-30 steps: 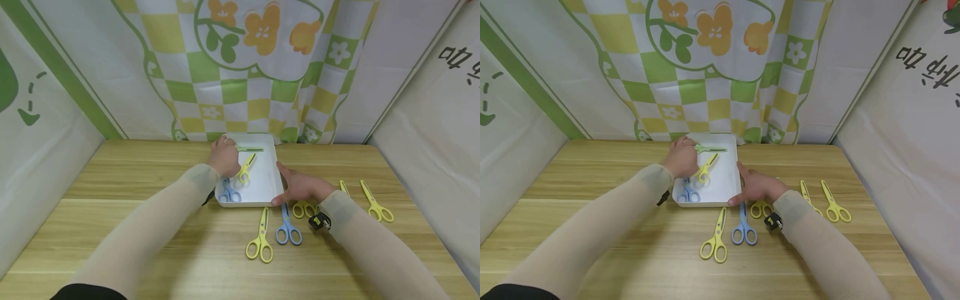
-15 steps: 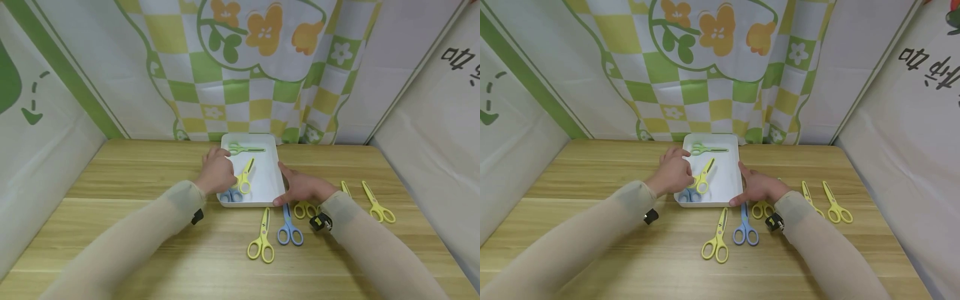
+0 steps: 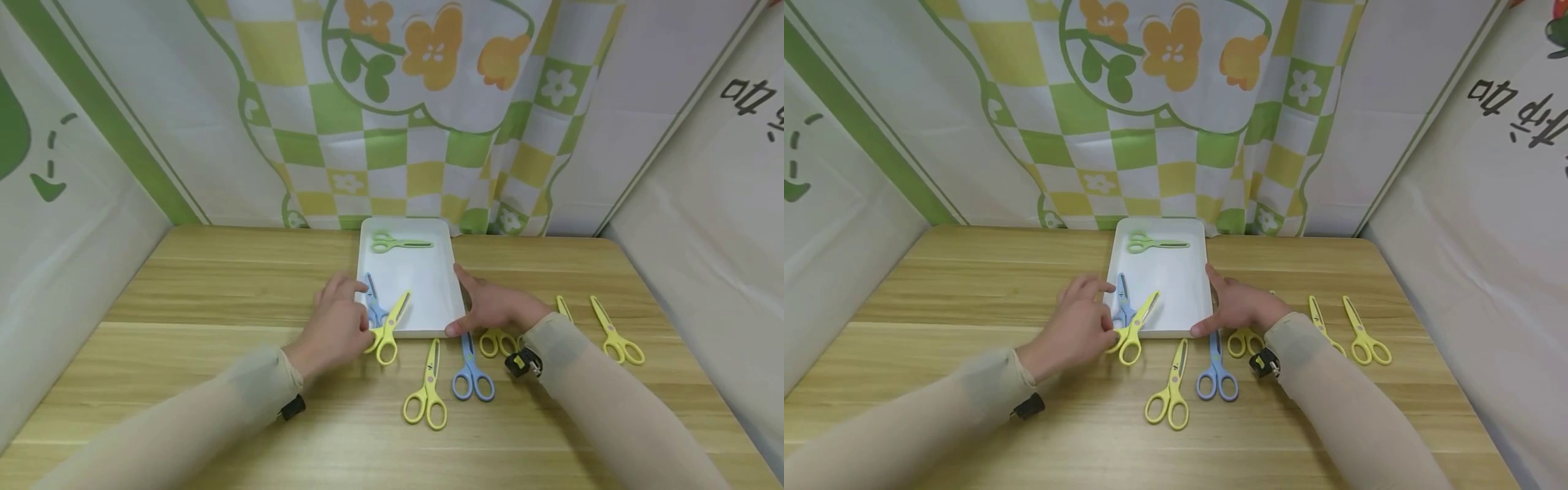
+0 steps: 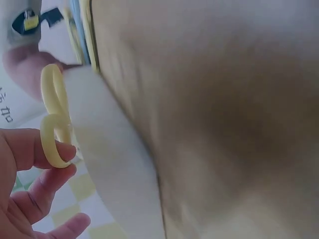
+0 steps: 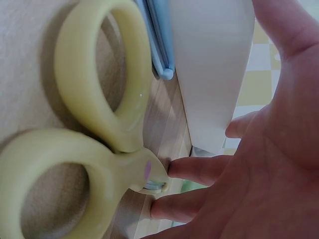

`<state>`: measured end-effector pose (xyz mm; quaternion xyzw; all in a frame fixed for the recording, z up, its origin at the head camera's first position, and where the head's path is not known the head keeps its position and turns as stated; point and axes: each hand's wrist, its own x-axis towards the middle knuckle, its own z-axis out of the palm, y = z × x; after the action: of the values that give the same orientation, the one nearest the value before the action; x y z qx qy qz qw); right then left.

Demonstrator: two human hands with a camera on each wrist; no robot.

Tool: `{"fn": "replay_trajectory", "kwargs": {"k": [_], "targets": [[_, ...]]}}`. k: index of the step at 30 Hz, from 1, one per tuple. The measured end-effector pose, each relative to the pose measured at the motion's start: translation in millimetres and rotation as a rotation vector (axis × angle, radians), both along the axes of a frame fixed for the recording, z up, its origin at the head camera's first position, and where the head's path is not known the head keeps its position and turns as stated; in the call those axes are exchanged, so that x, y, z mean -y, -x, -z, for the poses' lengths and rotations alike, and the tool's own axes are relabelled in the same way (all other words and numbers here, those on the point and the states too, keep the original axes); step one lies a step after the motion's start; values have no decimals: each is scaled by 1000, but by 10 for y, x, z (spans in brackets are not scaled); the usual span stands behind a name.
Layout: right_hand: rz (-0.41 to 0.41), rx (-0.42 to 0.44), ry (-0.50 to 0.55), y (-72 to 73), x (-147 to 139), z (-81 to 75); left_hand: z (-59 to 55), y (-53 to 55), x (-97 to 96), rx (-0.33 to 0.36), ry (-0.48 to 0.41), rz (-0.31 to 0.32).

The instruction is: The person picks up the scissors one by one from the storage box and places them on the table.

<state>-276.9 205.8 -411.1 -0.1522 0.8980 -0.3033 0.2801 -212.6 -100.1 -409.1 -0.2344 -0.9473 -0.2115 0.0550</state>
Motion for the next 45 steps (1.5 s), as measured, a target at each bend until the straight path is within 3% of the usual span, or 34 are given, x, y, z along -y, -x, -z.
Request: {"fn": "replay_trajectory", "kwargs": {"k": [9, 19, 23, 30, 35, 38, 40, 43, 45], "targets": [[5, -1, 5, -7, 8, 1, 87, -342, 121, -2, -22, 21], [8, 7, 13, -20, 0, -9, 76, -575, 178, 23, -63, 68], [29, 29, 39, -20, -2, 0, 75, -632, 170, 40, -26, 74], [13, 20, 50, -2, 0, 4, 168, -652, 157, 51, 93, 39], [-2, 7, 36, 0, 6, -16, 114, -665, 127, 87, 186, 24], [1, 11, 32, -3, 13, -29, 45, -673, 115, 101, 198, 78], [2, 14, 31, -5, 15, -32, 15, -689, 107, 92, 216, 151], [4, 18, 32, -4, 16, -29, 17, -729, 92, 64, 270, 269], [6, 19, 29, -2, 15, -22, 43, -754, 79, 42, 296, 309]]}}
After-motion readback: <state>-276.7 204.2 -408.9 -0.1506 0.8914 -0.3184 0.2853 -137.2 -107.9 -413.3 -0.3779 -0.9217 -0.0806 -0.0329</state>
